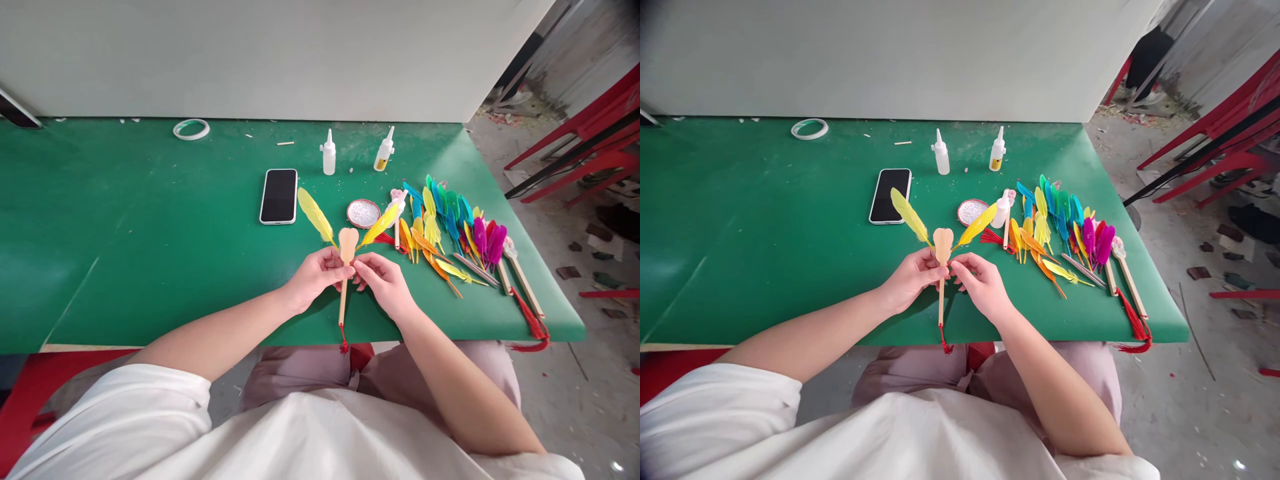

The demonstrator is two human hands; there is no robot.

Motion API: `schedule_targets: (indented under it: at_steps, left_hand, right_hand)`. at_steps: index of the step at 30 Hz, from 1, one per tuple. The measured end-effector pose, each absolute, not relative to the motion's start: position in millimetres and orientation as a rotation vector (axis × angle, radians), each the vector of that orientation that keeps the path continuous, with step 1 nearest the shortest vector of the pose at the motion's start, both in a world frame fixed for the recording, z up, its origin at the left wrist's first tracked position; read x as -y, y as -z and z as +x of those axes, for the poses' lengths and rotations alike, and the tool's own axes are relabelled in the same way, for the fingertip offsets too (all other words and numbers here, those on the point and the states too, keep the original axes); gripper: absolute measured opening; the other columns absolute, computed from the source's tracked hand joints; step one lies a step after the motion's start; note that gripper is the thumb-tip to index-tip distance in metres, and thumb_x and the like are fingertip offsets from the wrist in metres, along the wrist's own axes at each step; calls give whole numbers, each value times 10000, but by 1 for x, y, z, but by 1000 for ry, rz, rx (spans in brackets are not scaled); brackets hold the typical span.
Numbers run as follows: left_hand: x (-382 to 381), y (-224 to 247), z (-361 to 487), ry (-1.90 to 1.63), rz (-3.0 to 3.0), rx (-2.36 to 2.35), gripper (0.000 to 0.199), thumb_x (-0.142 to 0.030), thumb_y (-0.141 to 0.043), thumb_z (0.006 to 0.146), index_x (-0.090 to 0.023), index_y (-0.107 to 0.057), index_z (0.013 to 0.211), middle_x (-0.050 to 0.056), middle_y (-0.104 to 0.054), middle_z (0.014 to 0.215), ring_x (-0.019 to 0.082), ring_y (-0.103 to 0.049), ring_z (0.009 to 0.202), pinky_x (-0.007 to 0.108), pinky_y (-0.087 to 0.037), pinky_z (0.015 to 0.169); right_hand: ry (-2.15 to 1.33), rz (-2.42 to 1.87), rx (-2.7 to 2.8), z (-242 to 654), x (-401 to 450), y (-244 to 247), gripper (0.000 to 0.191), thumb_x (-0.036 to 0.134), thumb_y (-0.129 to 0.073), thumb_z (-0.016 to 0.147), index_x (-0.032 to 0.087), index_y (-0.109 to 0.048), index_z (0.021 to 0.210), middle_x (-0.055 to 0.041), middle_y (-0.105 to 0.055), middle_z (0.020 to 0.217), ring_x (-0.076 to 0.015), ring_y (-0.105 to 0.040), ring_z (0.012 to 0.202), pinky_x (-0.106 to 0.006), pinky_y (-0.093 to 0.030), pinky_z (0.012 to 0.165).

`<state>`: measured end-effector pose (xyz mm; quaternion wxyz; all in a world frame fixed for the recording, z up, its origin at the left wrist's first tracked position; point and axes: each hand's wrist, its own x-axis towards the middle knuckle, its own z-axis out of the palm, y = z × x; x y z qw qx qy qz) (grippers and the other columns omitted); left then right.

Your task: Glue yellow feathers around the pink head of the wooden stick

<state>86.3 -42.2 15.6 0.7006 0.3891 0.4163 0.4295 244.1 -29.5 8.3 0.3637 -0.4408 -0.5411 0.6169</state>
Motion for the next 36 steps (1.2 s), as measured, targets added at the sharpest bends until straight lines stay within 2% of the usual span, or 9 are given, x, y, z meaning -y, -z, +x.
schedule_targets:
  at_steps: [12, 16, 20, 23, 30, 36]
  left_hand:
    - [42, -14, 86, -953, 849, -925, 249, -281, -726, 670, -157, -551, 797, -27, -591, 690, 93, -563, 637, 179, -443, 520]
    - [42, -15, 85, -940, 809, -927, 216, -293, -718, 683, -149, -606, 800, -14, -609, 700, 88, -566, 669, 182, -446, 578]
    - [41, -15, 83, -899, 746, -850, 219, -319, -675, 732, -139, -665, 856, 11, -621, 715, 85, -561, 677, 211, -458, 657]
    - [41, -14, 83, -868, 724, -763, 234, -325, -642, 766, -142, -673, 909, 27, -632, 749, 97, -574, 698, 239, -460, 711]
    - [43, -13, 85, -776, 776, -736, 262, -316, -586, 813, -138, -654, 993, 61, -646, 804, 123, -586, 768, 257, -459, 752]
    - [44, -17, 88, -778, 823, -786, 289, -292, -616, 783, -138, -623, 1027, 63, -658, 820, 145, -614, 773, 282, -483, 748]
  right_hand:
    - [-1578, -1127, 1411, 245, 29, -8, 232, 416, -563, 771, 191, -603, 811, 2, -617, 702, -98, -562, 601, -209, -480, 505]
    - [-1572, -1143, 1362, 245, 29, -8, 244, 420, -576, 758, 183, -612, 802, -3, -614, 693, -101, -555, 597, -214, -481, 500]
    - [-1538, -1159, 1223, 245, 27, -8, 254, 417, -592, 745, 169, -642, 770, -5, -591, 654, -92, -524, 572, -201, -457, 462]
    - [-1605, -1107, 1107, 246, 24, -9, 259, 410, -596, 745, 168, -659, 813, -4, -585, 647, -87, -520, 568, -193, -445, 452]
    - [-1595, -1056, 940, 248, 23, -7, 199, 362, -669, 688, 177, -609, 733, 26, -573, 628, -73, -514, 537, -181, -423, 430]
    - [-1548, -1098, 1016, 246, 24, -7, 193, 327, -696, 667, 173, -584, 701, 23, -602, 607, -72, -521, 532, -173, -419, 440]
